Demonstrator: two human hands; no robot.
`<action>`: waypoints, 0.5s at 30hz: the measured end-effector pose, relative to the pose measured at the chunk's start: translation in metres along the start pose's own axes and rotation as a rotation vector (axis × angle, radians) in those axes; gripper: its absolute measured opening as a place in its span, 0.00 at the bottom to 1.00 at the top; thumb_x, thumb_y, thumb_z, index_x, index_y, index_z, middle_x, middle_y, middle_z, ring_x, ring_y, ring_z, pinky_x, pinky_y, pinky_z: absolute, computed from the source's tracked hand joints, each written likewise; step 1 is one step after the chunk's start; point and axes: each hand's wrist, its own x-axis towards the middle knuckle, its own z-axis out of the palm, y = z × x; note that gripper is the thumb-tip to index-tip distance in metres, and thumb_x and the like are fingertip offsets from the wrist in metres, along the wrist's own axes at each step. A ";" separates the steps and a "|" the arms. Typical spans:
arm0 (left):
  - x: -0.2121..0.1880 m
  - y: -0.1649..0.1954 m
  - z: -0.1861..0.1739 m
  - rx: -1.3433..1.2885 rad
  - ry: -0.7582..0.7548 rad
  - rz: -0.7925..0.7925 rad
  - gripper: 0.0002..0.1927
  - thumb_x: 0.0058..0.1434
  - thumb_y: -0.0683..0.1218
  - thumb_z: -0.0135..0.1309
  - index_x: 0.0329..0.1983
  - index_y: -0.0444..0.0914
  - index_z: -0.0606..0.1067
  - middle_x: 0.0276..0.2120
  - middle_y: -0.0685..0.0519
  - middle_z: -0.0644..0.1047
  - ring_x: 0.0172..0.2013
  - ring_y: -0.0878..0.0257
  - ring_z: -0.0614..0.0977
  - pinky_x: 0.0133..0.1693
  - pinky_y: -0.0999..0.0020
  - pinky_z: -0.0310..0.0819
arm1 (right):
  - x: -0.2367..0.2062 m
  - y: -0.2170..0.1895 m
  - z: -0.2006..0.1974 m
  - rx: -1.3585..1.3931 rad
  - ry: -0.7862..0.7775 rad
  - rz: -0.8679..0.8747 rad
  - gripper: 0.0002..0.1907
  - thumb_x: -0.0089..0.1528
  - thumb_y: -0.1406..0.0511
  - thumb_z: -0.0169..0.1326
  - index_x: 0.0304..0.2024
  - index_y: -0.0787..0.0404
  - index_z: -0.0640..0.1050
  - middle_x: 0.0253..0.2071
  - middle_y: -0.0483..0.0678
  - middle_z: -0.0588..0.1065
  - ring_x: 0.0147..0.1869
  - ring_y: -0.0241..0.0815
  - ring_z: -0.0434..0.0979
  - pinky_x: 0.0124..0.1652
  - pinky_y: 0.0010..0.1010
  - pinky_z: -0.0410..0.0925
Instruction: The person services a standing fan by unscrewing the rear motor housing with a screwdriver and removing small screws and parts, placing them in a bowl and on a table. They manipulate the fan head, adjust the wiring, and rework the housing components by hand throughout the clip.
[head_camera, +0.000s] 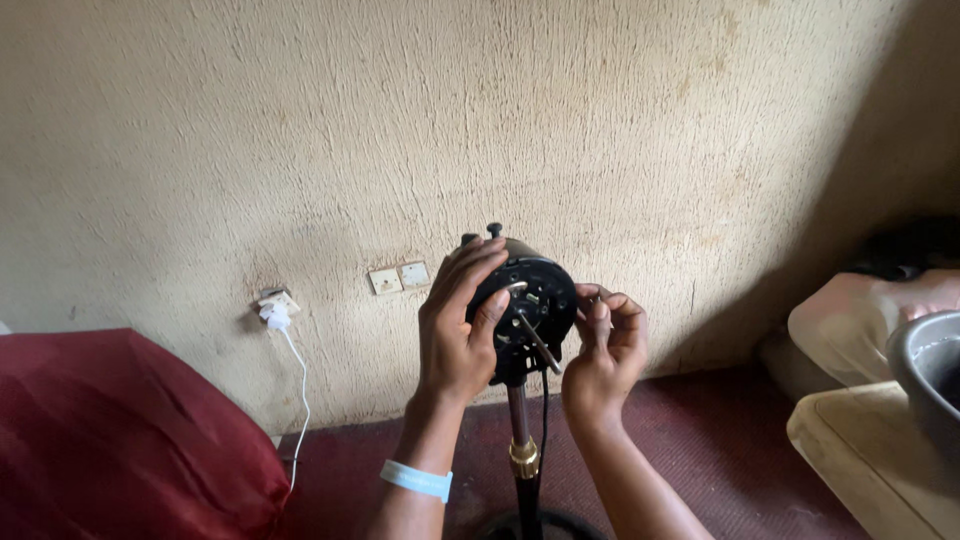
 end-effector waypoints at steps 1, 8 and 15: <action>-0.001 0.000 0.000 -0.008 -0.005 -0.014 0.17 0.70 0.45 0.53 0.60 0.35 0.76 0.60 0.46 0.78 0.66 0.50 0.76 0.69 0.55 0.67 | -0.002 0.001 -0.001 -0.034 0.018 -0.023 0.02 0.72 0.71 0.48 0.47 0.63 0.69 0.49 0.53 0.77 0.55 0.43 0.79 0.57 0.34 0.73; -0.001 -0.003 -0.001 0.002 -0.004 0.001 0.17 0.70 0.46 0.54 0.60 0.36 0.76 0.60 0.47 0.79 0.66 0.51 0.77 0.69 0.55 0.68 | 0.002 -0.016 -0.003 -0.375 0.068 -0.094 0.02 0.67 0.74 0.53 0.41 0.68 0.76 0.42 0.53 0.80 0.48 0.40 0.81 0.54 0.31 0.75; 0.001 -0.004 -0.002 0.078 -0.028 0.044 0.17 0.71 0.48 0.52 0.60 0.38 0.76 0.61 0.49 0.79 0.68 0.52 0.75 0.73 0.51 0.59 | -0.013 -0.032 0.000 -0.593 0.198 0.095 0.03 0.64 0.72 0.58 0.36 0.67 0.80 0.34 0.52 0.81 0.38 0.37 0.81 0.45 0.28 0.75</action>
